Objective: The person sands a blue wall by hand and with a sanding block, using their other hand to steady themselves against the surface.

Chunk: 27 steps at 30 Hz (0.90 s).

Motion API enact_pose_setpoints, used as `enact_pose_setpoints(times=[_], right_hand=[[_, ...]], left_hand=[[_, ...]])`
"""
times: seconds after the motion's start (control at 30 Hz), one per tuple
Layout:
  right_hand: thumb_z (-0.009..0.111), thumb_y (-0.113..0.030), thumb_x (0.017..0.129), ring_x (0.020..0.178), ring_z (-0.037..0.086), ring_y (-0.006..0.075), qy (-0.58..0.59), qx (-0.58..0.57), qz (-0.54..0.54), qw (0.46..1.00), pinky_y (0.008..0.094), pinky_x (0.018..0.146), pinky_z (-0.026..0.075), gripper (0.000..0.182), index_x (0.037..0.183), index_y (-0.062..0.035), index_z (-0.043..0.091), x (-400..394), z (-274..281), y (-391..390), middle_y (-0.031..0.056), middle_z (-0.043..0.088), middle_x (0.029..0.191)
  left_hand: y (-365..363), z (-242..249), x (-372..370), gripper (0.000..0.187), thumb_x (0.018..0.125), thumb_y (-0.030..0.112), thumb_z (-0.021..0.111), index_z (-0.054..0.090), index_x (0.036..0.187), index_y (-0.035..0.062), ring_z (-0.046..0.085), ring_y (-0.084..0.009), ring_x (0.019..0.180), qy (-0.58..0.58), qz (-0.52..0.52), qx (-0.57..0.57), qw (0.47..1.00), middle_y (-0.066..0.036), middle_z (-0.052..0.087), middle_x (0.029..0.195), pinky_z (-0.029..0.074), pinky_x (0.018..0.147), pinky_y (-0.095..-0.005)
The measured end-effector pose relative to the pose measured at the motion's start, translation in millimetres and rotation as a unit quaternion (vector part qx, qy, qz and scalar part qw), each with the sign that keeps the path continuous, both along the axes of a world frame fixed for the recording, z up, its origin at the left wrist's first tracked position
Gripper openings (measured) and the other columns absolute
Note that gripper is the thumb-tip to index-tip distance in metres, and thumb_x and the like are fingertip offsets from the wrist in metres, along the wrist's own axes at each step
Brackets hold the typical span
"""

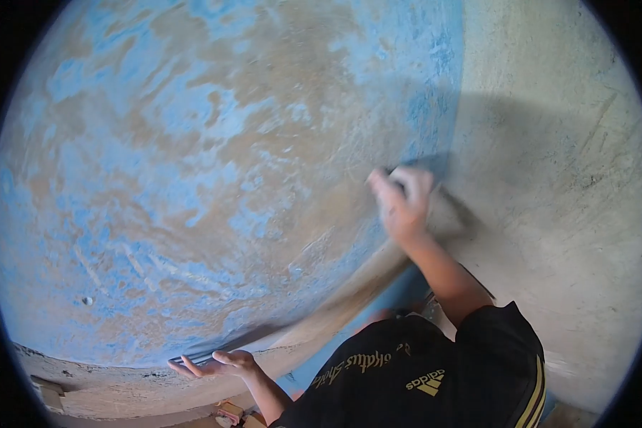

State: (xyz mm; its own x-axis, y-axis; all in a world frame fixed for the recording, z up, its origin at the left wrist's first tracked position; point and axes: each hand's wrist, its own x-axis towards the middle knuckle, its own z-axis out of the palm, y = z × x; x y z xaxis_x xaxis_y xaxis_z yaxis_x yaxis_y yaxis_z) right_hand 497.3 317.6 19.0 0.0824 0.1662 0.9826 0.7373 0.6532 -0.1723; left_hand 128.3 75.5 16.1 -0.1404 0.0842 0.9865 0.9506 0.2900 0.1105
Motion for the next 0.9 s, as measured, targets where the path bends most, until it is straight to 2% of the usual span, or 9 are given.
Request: enact_pose_setpoints(times=[0.1,0.2,0.23,0.37,0.5,0.63,0.73,0.77,0.9], right_hand=[[0.079,-0.008,0.089,0.091,0.052,0.0251,0.142,-0.050,-0.015,0.988,0.0409,0.082,0.041,0.028,0.117,-0.0146,0.077,20,-1,32,0.0044,0.061,0.102],[0.076,-0.004,0.091,0.090,0.052,0.0261,0.069,-0.044,0.094,0.992,0.0401,0.080,0.040,0.028,0.118,-0.0127,0.077,-3,-6,1,0.0050,0.061,0.101],[0.074,-0.004,0.092,0.089,0.053,0.0261,0.013,-0.046,0.073,0.996,0.0398,0.080,0.040,0.027,0.118,-0.0121,0.078,-4,-14,-5,0.0058,0.060,0.101],[0.073,-0.009,0.094,0.090,0.053,0.0256,0.160,-0.077,0.002,0.984,0.0391,0.081,0.041,0.027,0.120,-0.0124,0.078,27,-26,33,0.0055,0.060,0.100],[0.073,-0.004,0.092,0.091,0.054,0.0260,0.038,-0.064,0.115,0.991,0.0386,0.078,0.042,0.030,0.121,-0.0107,0.077,17,-25,7,0.0061,0.059,0.098],[0.074,-0.004,0.091,0.088,0.055,0.0263,0.117,-0.077,0.032,0.990,0.0391,0.078,0.042,0.031,0.120,-0.0107,0.078,40,-26,33,0.0055,0.060,0.099],[0.075,-0.005,0.091,0.088,0.055,0.0267,0.111,-0.073,0.071,0.989,0.0402,0.078,0.042,0.030,0.120,-0.0108,0.078,32,-24,26,0.0057,0.060,0.100],[0.075,-0.006,0.091,0.088,0.054,0.0271,0.052,-0.063,0.113,0.990,0.0411,0.078,0.042,0.029,0.120,-0.0102,0.078,29,-24,18,0.0067,0.060,0.101],[0.075,-0.008,0.092,0.087,0.054,0.0263,0.065,-0.069,0.054,0.994,0.0411,0.079,0.042,0.026,0.118,-0.0103,0.078,48,-22,30,0.0062,0.060,0.101]], left_hand=[[0,-10,5,0.064,0.111,0.054,0.032,0.036,0.154,0.0075,0.020,-0.0444,0.157,-0.024,0.006,-0.016,1.000,-0.026,0.023,0.168,0.022,0.125,-0.0663],[0,-16,24,0.068,0.111,0.058,0.032,0.035,0.156,0.0077,0.020,-0.0445,0.157,-0.057,0.016,-0.039,0.997,-0.026,0.021,0.168,0.021,0.124,-0.0671],[3,-19,30,0.069,0.110,0.059,0.032,0.035,0.156,0.0076,0.020,-0.0447,0.157,-0.067,0.017,-0.041,0.997,-0.026,0.021,0.168,0.021,0.124,-0.0671],[10,-20,55,0.069,0.110,0.056,0.041,0.033,0.157,0.0072,0.022,-0.0450,0.157,-0.091,0.025,-0.061,0.994,-0.026,0.023,0.167,0.022,0.123,-0.0668],[13,-23,69,0.070,0.108,0.053,0.050,0.032,0.157,0.0068,0.022,-0.0447,0.157,-0.094,0.020,-0.079,0.992,-0.027,0.023,0.167,0.023,0.122,-0.0664],[10,-24,72,0.071,0.106,0.049,0.058,0.036,0.159,0.0071,0.022,-0.0446,0.157,-0.107,0.018,-0.082,0.991,-0.027,0.021,0.168,0.022,0.123,-0.0665],[10,-30,76,0.071,0.105,0.049,0.059,0.036,0.159,0.0074,0.021,-0.0450,0.157,-0.120,0.005,-0.092,0.988,-0.026,0.019,0.169,0.022,0.123,-0.0661],[11,-32,79,0.071,0.105,0.048,0.059,0.036,0.159,0.0075,0.020,-0.0451,0.157,-0.121,-0.002,-0.093,0.988,-0.026,0.018,0.170,0.022,0.123,-0.0661],[23,-31,91,0.071,0.105,0.048,0.060,0.036,0.159,0.0085,0.017,-0.0450,0.158,-0.125,-0.012,-0.092,0.988,-0.025,0.015,0.171,0.021,0.123,-0.0661]])
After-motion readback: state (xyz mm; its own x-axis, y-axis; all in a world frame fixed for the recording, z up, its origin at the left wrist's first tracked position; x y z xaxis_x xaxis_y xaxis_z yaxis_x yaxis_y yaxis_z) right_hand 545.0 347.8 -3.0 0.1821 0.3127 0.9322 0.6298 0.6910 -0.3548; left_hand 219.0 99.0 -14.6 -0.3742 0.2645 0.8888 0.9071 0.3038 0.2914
